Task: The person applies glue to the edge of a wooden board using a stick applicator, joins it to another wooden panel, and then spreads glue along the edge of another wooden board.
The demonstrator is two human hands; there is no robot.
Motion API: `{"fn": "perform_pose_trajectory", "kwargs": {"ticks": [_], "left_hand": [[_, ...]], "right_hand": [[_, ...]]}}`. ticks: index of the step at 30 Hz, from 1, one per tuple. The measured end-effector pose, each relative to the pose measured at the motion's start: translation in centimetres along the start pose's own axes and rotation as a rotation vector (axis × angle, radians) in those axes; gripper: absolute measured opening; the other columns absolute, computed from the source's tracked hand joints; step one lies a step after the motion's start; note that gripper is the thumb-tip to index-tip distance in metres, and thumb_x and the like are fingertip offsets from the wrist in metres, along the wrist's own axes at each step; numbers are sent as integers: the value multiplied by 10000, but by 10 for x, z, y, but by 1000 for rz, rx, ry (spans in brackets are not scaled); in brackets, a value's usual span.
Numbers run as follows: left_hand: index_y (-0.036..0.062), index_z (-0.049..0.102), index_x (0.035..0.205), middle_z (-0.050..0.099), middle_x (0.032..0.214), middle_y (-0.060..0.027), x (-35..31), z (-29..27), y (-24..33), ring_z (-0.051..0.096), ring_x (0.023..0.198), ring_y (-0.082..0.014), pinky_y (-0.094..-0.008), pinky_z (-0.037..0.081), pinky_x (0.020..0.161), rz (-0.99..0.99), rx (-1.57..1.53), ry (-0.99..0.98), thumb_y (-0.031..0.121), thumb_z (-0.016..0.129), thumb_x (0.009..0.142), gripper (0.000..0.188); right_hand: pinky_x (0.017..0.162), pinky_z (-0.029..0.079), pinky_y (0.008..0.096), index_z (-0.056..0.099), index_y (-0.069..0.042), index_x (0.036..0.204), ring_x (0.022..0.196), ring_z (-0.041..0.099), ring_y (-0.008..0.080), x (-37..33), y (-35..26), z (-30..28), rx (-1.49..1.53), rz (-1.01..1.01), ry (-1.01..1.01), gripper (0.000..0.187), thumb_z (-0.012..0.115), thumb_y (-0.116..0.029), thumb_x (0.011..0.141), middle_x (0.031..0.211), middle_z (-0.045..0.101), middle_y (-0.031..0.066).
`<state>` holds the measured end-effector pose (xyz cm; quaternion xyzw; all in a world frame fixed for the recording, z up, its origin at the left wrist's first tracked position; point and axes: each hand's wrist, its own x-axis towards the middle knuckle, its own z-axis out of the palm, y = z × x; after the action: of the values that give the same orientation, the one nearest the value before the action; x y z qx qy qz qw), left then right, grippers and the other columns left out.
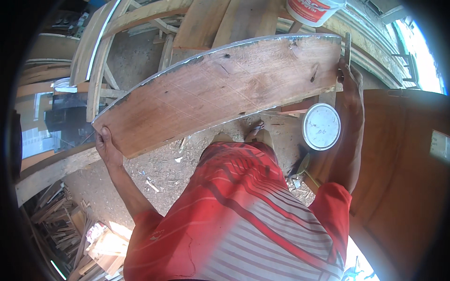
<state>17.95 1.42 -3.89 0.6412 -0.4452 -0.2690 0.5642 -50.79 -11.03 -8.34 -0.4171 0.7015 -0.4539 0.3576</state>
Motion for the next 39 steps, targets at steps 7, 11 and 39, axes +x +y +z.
{"fn": "perform_pose_trajectory", "kwargs": {"ticks": [7, 11, 39], "left_hand": [[0, 642, 1273, 668, 1218, -73, 14, -82, -18, 612, 1122, -161, -328, 486, 997, 25, -9, 88, 413, 646, 1021, 484], [-29, 620, 1276, 659, 1209, -87, 15, -115, -16, 605, 1112, -178, -347, 468, 1015, 164, -35, 205, 444, 622, 1029, 533], [20, 399, 1541, 418, 1592, -187, 111, -176, 10, 417, 1449, -383, -582, 328, 1205, 672, -834, -16, 354, 496, 1044, 607]], "right_hand": [[574, 330, 245, 685, -74, 908, 655, 422, 50, -61, -60, 55, 91, 49, -18, 286, 662, -342, 1005, 749, 510, -46], [598, 395, 239, 699, -36, 1074, 668, 540, 79, -65, -82, 90, 225, -22, -30, 298, 679, -326, 1005, 850, 656, 12], [1071, 502, 503, 520, -6, 1429, 1211, 653, 274, 100, -159, 121, 662, -344, -406, 507, 537, -332, 1041, 1312, 660, 147]]}}
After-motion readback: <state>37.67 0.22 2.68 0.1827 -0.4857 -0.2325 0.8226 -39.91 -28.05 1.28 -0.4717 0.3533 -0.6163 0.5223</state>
